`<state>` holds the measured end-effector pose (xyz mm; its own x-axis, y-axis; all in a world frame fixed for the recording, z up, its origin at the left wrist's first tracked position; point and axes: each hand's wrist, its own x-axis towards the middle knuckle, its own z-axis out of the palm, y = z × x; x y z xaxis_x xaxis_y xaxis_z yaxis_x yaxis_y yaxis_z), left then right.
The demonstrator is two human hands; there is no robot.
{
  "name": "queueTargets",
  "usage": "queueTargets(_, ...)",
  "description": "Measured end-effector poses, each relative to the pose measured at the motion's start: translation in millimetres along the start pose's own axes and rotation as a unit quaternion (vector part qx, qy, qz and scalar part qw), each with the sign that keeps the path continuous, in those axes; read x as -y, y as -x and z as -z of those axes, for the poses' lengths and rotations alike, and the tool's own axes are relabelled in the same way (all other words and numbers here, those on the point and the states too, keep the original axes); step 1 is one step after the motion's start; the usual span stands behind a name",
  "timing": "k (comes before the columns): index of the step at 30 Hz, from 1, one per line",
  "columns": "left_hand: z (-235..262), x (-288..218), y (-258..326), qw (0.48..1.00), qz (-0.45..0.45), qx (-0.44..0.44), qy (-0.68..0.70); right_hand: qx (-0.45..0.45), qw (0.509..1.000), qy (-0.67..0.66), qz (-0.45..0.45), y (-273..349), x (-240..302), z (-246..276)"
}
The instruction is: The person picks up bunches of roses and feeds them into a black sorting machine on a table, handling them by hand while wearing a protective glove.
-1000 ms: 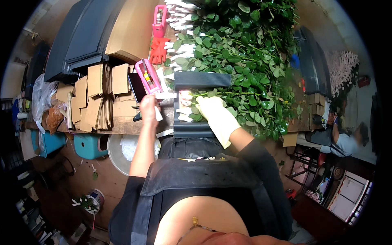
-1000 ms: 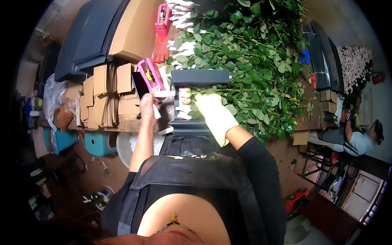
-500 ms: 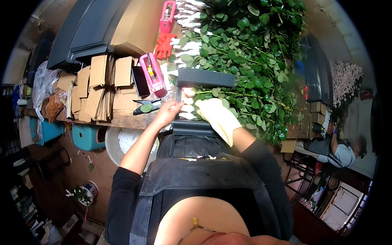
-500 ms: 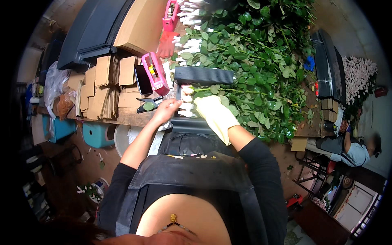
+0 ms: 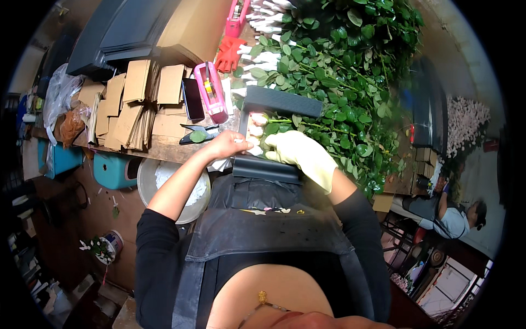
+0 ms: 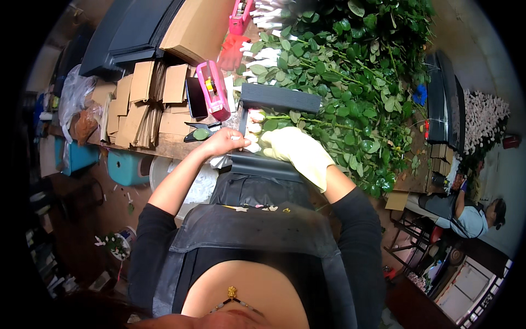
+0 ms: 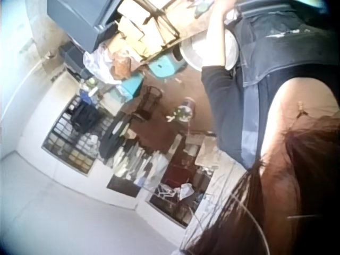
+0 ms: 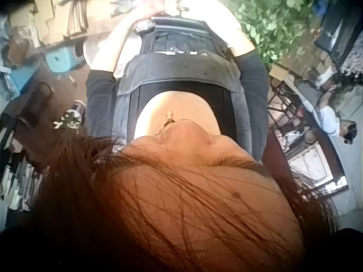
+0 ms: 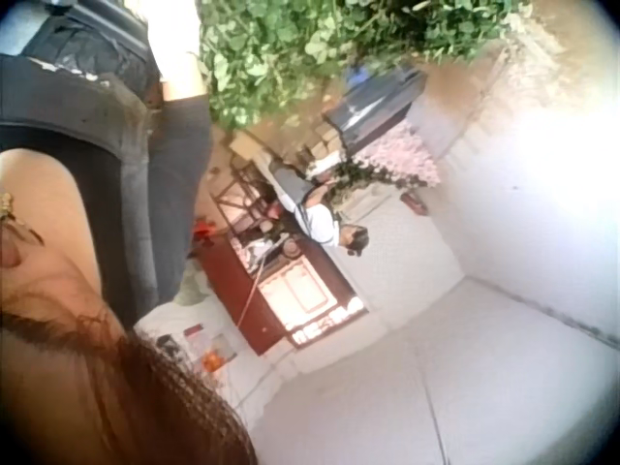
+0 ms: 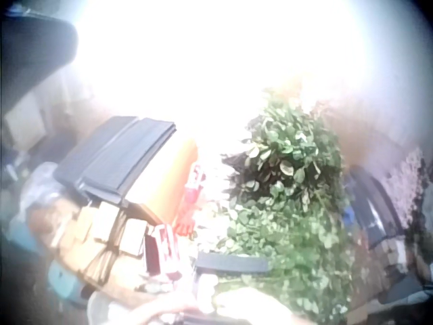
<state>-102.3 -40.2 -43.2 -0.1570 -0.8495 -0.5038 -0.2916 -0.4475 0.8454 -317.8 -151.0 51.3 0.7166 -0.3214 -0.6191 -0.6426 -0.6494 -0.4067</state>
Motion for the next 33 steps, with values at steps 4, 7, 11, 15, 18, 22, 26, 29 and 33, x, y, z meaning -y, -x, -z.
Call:
queueTargets(4,-13.8,7.8,5.0,0.977,0.031,-0.034,0.206,0.023,0.998,0.048,-0.022,-7.3,7.5,0.9)
queueTargets(7,-33.4,19.2,7.3,0.948,0.038,-0.114,0.296,0.014,0.997,0.074,-0.012,-7.7,18.3,0.8)
queueTargets(11,-43.9,46.3,8.4,0.821,0.025,-0.179,0.542,0.033,0.996,0.080,-0.031,-10.3,23.0,3.0)
queueTargets(15,-22.6,67.0,46.1,0.707,0.055,-0.383,0.591,0.048,0.991,0.100,-0.073,-8.7,35.4,9.6)
queueTargets(18,15.4,139.8,124.5,0.958,0.185,-0.204,-0.083,0.034,0.988,0.143,-0.041,1.4,45.9,18.1)
queueTargets(22,28.5,146.7,163.7,0.801,0.329,0.016,-0.501,0.097,0.965,0.242,-0.001,9.9,73.4,38.6)
queueTargets(26,21.6,79.9,95.2,0.960,0.114,-0.149,-0.208,0.251,0.928,0.277,0.007,-0.7,105.2,73.5)
queueTargets(29,-0.9,40.9,24.9,0.964,-0.133,-0.219,-0.070,0.245,0.929,0.277,0.006,-15.6,93.3,59.2)
queueTargets(33,-16.8,36.8,-27.2,0.979,-0.169,-0.081,-0.076,-0.031,0.982,0.161,0.090,4.8,45.8,19.4)
